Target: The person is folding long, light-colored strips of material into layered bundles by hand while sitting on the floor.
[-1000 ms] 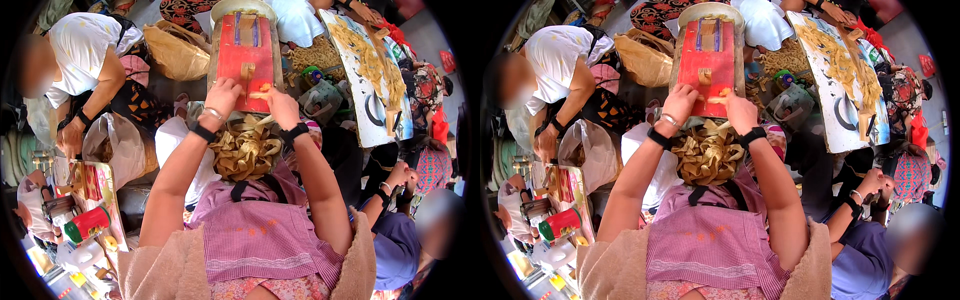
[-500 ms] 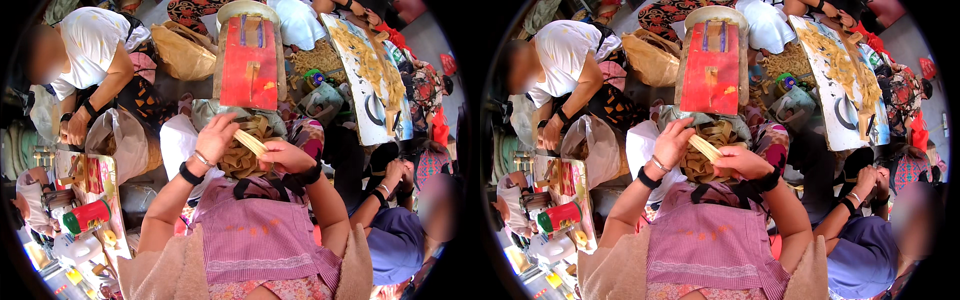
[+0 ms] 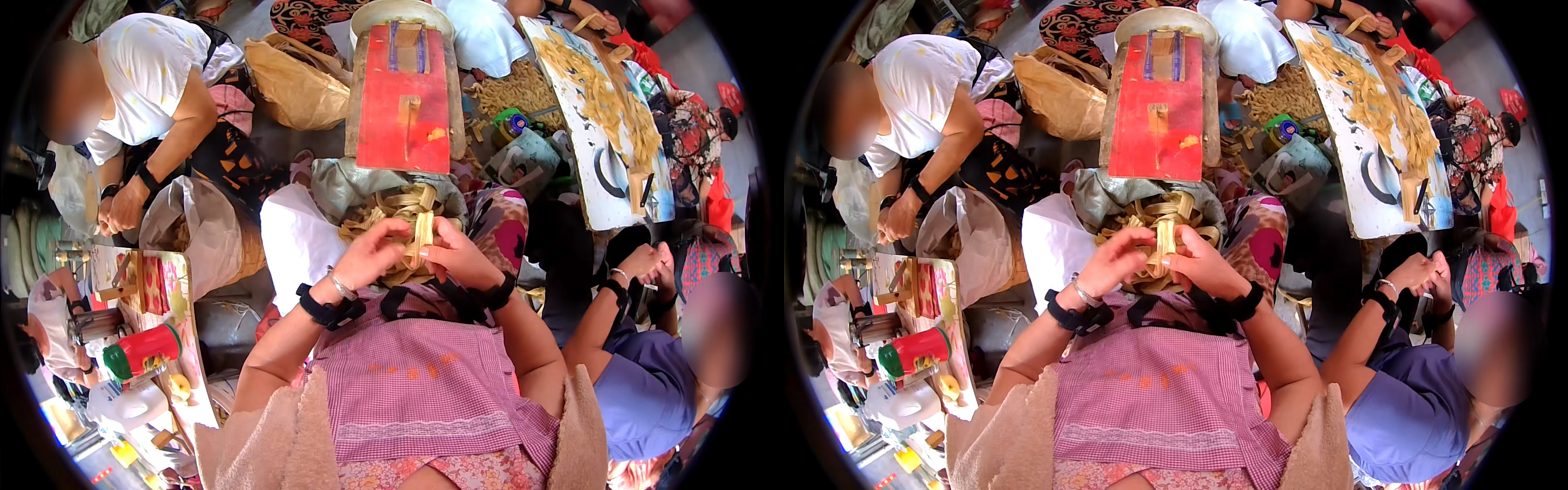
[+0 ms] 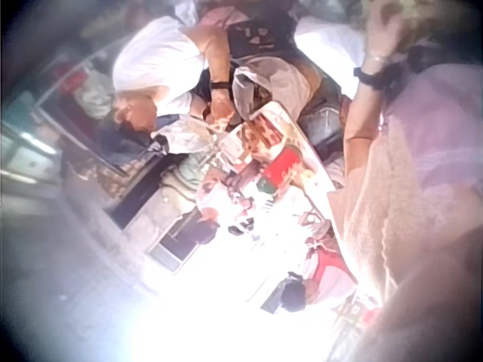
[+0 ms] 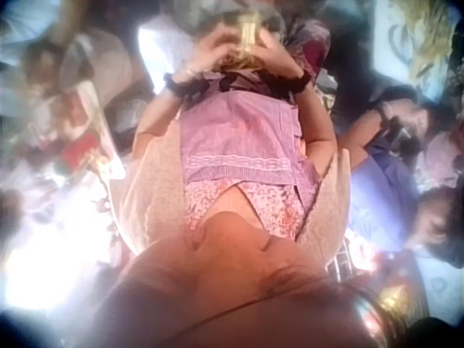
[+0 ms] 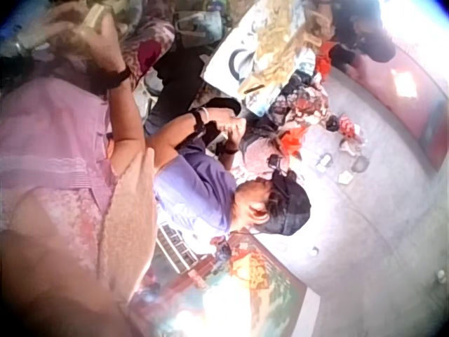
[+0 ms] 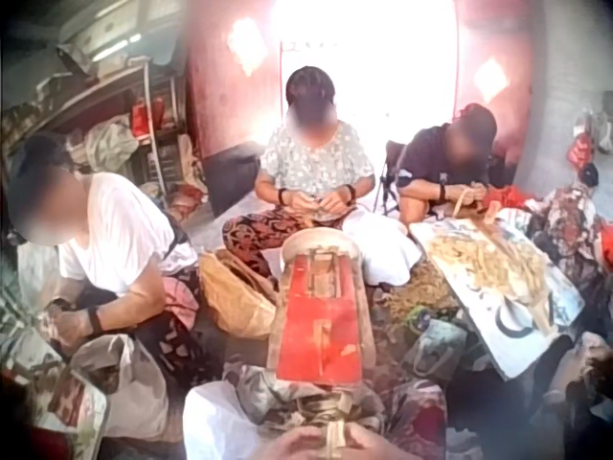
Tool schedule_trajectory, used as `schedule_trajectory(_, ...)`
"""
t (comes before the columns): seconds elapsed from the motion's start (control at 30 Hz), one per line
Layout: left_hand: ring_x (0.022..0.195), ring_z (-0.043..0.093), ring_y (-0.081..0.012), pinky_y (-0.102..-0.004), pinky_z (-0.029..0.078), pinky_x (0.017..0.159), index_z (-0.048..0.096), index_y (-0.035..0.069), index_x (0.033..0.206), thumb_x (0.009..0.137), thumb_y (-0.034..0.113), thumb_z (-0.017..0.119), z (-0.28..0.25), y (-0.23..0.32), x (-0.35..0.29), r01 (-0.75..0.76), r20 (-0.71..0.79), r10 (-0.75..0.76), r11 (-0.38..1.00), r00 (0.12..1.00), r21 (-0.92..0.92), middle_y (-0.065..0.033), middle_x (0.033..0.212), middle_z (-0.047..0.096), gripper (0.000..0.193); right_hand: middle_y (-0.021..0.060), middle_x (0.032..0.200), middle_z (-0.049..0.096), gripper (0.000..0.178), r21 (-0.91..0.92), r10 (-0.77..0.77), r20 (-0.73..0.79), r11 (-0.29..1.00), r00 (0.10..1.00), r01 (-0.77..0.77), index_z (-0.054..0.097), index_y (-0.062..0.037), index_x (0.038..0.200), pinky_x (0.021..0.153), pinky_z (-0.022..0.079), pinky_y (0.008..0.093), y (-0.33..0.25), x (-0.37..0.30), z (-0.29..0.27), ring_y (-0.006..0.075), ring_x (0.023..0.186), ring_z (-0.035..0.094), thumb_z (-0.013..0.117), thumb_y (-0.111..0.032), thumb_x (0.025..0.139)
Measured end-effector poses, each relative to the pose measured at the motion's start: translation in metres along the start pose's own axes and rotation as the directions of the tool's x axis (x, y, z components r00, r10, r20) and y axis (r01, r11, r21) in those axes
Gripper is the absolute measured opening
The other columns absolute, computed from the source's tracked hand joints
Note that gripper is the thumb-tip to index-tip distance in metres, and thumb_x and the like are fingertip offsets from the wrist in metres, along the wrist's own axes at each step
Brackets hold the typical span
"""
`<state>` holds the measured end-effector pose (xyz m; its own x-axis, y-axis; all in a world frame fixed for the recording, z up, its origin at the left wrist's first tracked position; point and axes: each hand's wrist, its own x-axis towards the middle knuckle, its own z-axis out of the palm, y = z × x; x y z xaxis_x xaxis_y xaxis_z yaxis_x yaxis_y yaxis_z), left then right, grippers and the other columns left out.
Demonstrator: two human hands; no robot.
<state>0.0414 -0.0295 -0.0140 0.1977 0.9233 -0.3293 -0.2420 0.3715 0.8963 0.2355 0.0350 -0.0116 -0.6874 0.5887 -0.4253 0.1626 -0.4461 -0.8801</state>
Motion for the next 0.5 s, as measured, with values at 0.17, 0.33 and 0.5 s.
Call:
schedule_trajectory(0.17,0.068,0.053,-0.0037,-0.0187,0.046,0.058,0.056,0.005,0.114,0.093,0.015,0.052,0.002,-0.023,0.008,0.15,0.029,-0.155,0.979,0.987,0.141,0.0022,0.084,0.059,0.023,-0.0002,0.083,0.062,0.029,-0.027,0.129,0.043,0.991,0.991,-0.128,0.06,-0.0036,0.11,0.048,0.041,0.0187,-0.016,-0.009,-0.006,0.0044,0.063,0.052,0.048,-0.026,0.095)
schedule_trajectory(0.33,0.074,0.062,-0.0231,-0.0289,0.051,0.068,0.058,0.005,0.101,0.084,0.009,0.058,-0.008,-0.015,0.005,-0.167,0.068,0.176,0.641,0.982,0.749,-0.0072,0.092,0.064,0.018,0.0005,0.088,0.063,0.026,0.141,0.177,0.132,0.971,0.975,-0.195,0.058,-0.0054,0.109,0.051,0.042,0.0175,0.014,-0.012,-0.018,0.0039,0.065,0.054,0.05,-0.026,0.095)
schedule_trajectory(0.5,0.088,0.062,-0.0293,-0.0313,0.05,0.07,0.055,0.005,0.096,0.081,0.006,0.055,0.01,0.004,0.003,-0.471,0.165,0.521,0.534,0.837,0.702,-0.0127,0.102,0.062,0.015,0.0,0.086,0.062,0.025,0.502,0.132,0.155,0.843,0.979,-0.193,0.053,-0.0067,0.115,0.052,0.044,0.0184,0.02,-0.006,-0.008,0.0054,0.062,0.055,0.051,-0.022,0.096)
